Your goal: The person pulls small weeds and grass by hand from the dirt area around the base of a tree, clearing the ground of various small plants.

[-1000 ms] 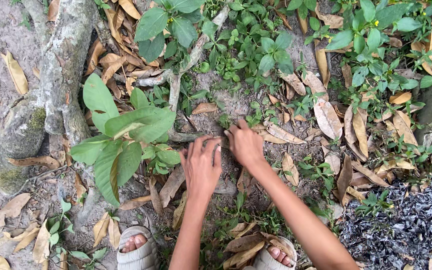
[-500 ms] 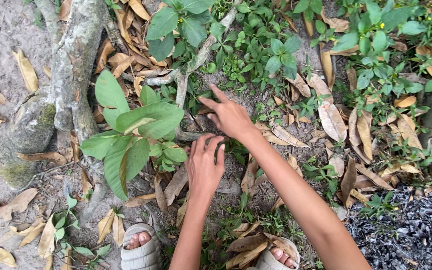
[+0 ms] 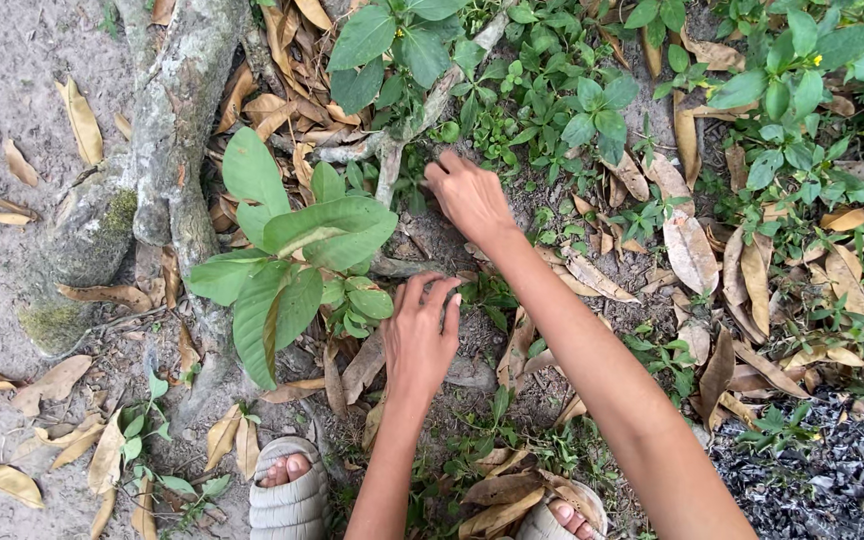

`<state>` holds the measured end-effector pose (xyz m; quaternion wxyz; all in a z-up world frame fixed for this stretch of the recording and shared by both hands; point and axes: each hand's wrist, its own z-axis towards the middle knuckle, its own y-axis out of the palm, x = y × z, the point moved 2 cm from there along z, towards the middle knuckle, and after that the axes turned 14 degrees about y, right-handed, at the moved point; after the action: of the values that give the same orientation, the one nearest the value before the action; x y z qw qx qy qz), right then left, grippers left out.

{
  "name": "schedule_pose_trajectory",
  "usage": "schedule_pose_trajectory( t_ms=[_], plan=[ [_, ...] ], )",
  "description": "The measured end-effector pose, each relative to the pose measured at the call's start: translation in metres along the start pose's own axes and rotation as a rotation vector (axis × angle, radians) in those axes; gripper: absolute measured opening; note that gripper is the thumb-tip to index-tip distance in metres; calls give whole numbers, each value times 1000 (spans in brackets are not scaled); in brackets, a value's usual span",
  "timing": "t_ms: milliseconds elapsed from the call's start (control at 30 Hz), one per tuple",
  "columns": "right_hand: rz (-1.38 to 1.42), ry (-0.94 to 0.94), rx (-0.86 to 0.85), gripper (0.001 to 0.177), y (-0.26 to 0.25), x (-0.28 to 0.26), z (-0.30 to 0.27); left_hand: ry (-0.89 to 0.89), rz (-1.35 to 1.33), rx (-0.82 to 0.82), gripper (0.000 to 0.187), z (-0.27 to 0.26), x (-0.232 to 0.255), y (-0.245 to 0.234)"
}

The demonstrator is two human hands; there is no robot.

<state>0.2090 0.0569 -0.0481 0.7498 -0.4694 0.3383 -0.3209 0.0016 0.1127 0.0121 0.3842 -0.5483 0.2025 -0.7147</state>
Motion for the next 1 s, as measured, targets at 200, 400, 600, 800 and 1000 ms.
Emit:
schedule_pose_trajectory(
  t_ms=[200,400,600,800,1000],
  plan=[
    [218,90,-254,14,-32,24,-43,81,100,23,26,3,9,9],
    [88,227,-364,21,-69,41,-57,62,46,-37,25,8,14,24],
    [238,346,-364,81,-50,33,-23,79,21,-51,24,20,25,26],
    [63,416,-107,65,15,64,-8,35,5,-58,24,25,15,15],
    [-92,437,-64,16,20,68,-11,29,-16,10,20,20,-1,13]
  ],
)
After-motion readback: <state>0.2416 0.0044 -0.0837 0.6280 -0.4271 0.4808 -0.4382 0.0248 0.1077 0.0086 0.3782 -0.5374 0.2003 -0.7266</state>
